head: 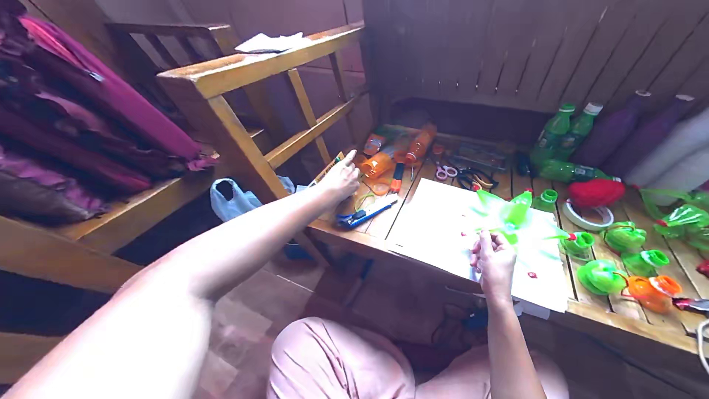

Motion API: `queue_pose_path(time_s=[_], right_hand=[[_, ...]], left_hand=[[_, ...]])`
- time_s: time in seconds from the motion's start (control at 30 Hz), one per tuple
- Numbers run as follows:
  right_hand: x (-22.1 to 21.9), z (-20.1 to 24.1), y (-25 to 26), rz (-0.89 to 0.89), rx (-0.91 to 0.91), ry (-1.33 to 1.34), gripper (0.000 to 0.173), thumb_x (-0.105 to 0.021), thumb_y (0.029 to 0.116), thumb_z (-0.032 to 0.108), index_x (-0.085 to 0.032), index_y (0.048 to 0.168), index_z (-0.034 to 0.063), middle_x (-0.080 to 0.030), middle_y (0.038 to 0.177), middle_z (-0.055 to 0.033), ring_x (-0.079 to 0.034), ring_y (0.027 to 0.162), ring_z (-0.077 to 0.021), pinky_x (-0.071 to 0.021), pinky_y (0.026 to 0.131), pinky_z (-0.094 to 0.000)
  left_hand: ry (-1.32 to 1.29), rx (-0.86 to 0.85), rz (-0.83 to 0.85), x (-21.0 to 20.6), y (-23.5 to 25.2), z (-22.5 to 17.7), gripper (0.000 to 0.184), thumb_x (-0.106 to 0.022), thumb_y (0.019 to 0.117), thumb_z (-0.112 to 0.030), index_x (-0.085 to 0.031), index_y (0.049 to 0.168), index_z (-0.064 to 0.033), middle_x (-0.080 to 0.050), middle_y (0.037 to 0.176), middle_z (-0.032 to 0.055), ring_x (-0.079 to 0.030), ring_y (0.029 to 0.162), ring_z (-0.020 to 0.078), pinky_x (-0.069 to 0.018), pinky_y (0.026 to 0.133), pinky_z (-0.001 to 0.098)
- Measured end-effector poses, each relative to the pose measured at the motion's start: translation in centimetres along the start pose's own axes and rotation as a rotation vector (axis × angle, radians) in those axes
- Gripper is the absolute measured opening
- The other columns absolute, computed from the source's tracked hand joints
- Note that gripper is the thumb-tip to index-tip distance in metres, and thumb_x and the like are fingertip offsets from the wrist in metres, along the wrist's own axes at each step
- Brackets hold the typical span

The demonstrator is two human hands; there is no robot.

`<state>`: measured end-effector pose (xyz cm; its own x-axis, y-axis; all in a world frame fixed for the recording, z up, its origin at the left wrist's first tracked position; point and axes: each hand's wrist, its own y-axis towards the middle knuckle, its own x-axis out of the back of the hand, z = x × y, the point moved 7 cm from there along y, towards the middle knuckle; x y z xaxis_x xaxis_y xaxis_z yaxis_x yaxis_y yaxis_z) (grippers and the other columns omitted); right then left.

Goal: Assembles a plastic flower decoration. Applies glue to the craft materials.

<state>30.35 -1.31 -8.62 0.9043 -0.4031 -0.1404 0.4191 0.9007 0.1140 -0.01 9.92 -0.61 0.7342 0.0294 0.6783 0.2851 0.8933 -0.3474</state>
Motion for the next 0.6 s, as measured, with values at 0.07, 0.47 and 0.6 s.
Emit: queue_pose_path(time_s=[0.07, 0.47, 0.6], right_hand=[[0.0, 0.0, -0.1, -0.010, -0.005, -0.009, 0.018, -0.051, 0.1070, 0.007, -0.057, 0.093, -0.0021, -0.057, 0.058, 0.0008, -0.048, 0.038, -0.0024, -0.0427, 0.038, -0.0172], [-0.1, -0.3, -0.1, -0.047, -0.036, -0.054, 0.019, -0.051, 0.1072, 0.007, -0.057, 0.092, -0.0036, -0.057, 0.057, -0.0012, -0.046, 0.037, -0.0033, -0.0408, 0.036, -0.0178], [-0.2, -0.4, 0.4, -0.036, -0.085, -0.050, 0.022, -0.049, 0.1085, 0.009, -0.054, 0.091, -0.0032, -0.057, 0.057, -0.0027, -0.045, 0.037, -0.0042, -0.0397, 0.035, -0.0179]], left_hand=[[0.033, 0.003, -0.002, -0.4, 0.4, 0.1, 0.029, -0.045, 0.1012, 0.008, -0.064, 0.123, 0.0114, -0.058, 0.137, 0.0257, -0.046, 0.139, 0.0403, -0.0060, 0.127, 0.0537], [-0.037, 0.054, -0.239, -1.5, 1.1, 0.3, 0.028, -0.045, 0.1009, 0.008, -0.065, 0.120, 0.0105, -0.060, 0.132, 0.0227, -0.049, 0.135, 0.0375, -0.0072, 0.127, 0.0531], [-0.355, 0.008, -0.693, 1.3, -1.6, -0.1, 0.032, -0.062, 0.0898, 0.012, -0.066, 0.121, 0.0064, -0.063, 0.127, 0.0261, -0.051, 0.133, 0.0461, -0.0183, 0.123, 0.0616]])
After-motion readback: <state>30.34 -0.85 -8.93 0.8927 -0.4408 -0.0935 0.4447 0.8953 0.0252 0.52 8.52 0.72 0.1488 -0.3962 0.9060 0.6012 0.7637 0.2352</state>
